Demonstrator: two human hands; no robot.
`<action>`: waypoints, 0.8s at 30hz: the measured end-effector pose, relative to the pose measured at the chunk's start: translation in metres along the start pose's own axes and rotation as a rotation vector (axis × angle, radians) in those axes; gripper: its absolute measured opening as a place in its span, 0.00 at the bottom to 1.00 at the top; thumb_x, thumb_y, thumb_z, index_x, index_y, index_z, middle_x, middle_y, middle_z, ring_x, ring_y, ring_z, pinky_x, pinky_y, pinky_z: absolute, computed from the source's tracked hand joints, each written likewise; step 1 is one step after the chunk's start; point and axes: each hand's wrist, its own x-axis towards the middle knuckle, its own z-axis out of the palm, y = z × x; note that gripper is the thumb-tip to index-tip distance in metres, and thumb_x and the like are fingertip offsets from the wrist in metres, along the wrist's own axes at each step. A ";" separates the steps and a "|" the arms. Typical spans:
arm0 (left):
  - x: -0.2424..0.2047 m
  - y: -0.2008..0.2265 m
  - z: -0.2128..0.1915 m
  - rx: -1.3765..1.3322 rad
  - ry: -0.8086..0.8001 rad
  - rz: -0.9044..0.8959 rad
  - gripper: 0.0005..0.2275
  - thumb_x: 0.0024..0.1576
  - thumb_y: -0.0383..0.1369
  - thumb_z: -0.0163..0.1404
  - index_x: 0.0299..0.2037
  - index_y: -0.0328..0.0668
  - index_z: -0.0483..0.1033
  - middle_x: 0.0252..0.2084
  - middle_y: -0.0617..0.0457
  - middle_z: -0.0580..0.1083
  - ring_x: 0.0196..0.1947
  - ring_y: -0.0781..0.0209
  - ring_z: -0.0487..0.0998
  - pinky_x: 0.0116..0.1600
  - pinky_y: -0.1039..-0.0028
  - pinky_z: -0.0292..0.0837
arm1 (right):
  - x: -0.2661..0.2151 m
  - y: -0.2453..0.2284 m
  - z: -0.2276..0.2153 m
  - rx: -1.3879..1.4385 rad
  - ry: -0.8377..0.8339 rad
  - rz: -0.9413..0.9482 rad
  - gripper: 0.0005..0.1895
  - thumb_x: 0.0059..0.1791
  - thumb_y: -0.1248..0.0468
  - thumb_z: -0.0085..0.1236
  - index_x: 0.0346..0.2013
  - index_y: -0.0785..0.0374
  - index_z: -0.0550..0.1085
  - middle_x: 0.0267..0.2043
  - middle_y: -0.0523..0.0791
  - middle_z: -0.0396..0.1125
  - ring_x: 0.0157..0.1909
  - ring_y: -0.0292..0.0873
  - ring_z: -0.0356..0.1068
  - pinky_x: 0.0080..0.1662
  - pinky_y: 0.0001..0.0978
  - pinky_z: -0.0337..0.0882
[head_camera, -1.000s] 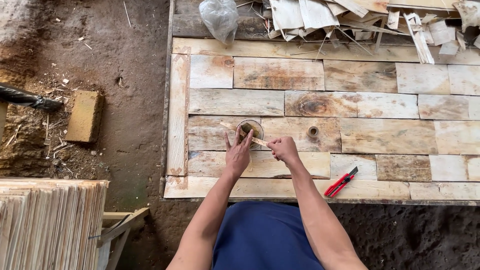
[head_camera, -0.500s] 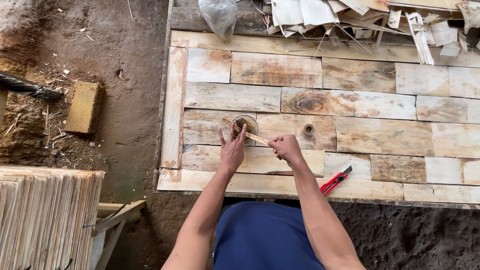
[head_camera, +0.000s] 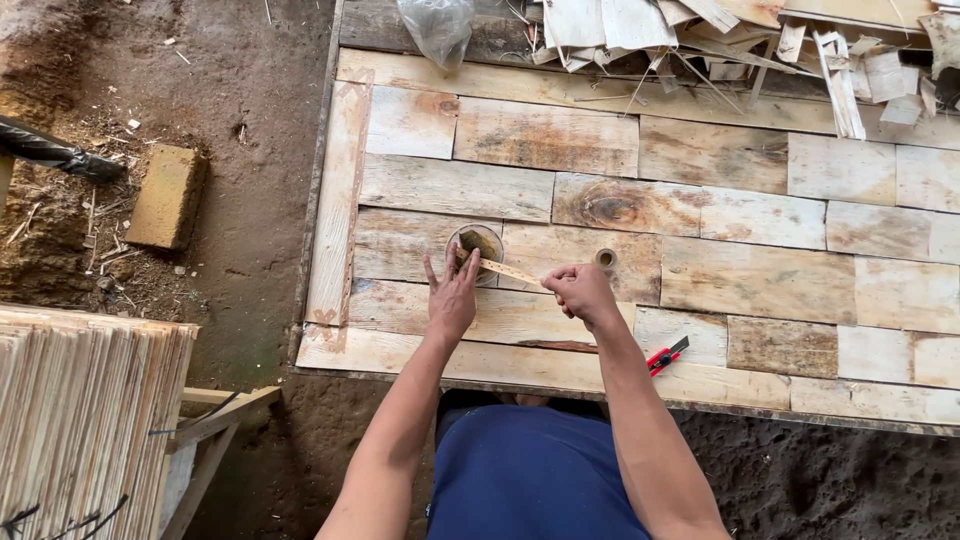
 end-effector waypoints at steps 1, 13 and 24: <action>0.002 0.000 0.004 -0.003 0.000 -0.003 0.45 0.46 0.15 0.42 0.78 0.51 0.40 0.75 0.63 0.59 0.80 0.53 0.33 0.71 0.36 0.14 | 0.000 -0.002 -0.004 -0.003 -0.002 0.000 0.08 0.42 0.68 0.61 0.31 0.71 0.76 0.11 0.47 0.60 0.11 0.35 0.59 0.15 0.25 0.61; 0.004 0.007 0.027 0.077 0.054 -0.020 0.44 0.46 0.18 0.44 0.77 0.52 0.44 0.77 0.64 0.55 0.80 0.50 0.33 0.71 0.31 0.18 | -0.012 -0.010 -0.043 -0.007 -0.055 -0.054 0.05 0.42 0.70 0.61 0.30 0.71 0.77 0.10 0.47 0.59 0.09 0.36 0.57 0.13 0.26 0.58; 0.013 0.006 0.037 -0.102 0.197 0.024 0.33 0.47 0.30 0.48 0.69 0.51 0.61 0.74 0.57 0.61 0.79 0.49 0.43 0.70 0.26 0.34 | -0.062 -0.102 -0.108 -0.248 -0.086 -0.211 0.07 0.53 0.69 0.53 0.39 0.71 0.77 0.17 0.49 0.62 0.18 0.42 0.64 0.20 0.32 0.68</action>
